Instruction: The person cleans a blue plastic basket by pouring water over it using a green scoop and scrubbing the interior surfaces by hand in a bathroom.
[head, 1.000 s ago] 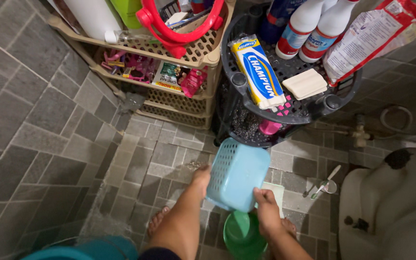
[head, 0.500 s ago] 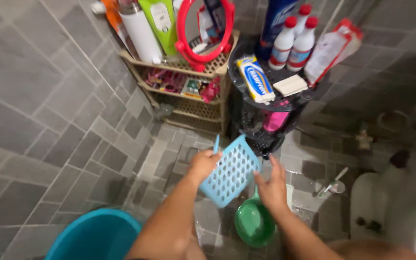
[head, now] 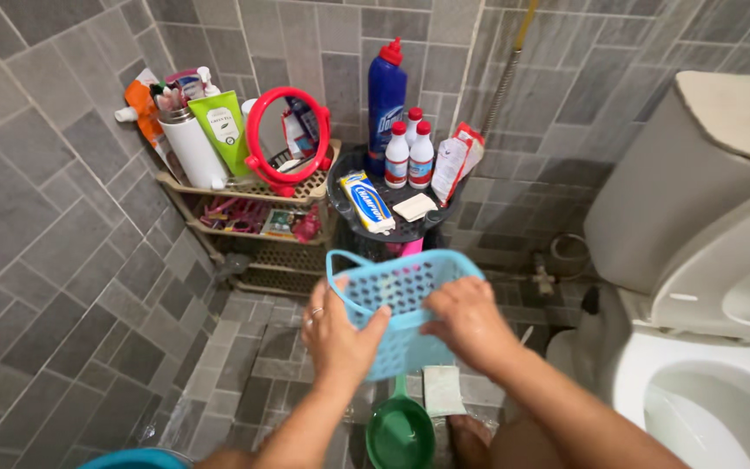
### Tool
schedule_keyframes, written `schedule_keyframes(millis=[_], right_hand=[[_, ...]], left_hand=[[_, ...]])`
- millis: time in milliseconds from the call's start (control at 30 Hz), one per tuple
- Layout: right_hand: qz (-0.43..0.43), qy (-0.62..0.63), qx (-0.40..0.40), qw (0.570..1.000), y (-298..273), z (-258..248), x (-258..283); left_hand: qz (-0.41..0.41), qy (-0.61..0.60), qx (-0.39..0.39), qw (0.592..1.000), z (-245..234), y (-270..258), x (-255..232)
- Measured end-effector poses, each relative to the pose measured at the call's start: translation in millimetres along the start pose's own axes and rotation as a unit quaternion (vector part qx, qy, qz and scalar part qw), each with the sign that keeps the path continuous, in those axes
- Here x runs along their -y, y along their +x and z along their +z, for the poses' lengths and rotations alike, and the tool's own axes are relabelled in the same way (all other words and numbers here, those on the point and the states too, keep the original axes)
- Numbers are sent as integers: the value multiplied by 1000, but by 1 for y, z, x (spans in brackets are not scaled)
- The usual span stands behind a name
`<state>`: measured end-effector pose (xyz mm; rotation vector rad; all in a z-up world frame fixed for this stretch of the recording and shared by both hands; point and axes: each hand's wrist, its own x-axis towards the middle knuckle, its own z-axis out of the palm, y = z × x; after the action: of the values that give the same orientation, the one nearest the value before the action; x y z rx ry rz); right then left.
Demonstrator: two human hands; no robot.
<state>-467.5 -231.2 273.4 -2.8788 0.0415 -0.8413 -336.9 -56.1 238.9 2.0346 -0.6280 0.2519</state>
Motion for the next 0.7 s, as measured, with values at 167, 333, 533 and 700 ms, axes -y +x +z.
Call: schedule_keyframes(millis=[167, 333, 533, 700], right_hand=[[21, -69, -35, 997, -7, -49, -19], [13, -112, -66, 991, -9, -90, -41], [11, -141, -56, 988, 0, -160, -60], [-42, -188, 45, 980, 17, -205, -73]], left_hand=[[-265, -299, -21, 917, 16, 10, -17], [-396, -450, 229, 767, -8, 21, -71], [-358, -531, 235, 732, -10, 33, -158], [-332, -557, 228, 726, 21, 49, -224]])
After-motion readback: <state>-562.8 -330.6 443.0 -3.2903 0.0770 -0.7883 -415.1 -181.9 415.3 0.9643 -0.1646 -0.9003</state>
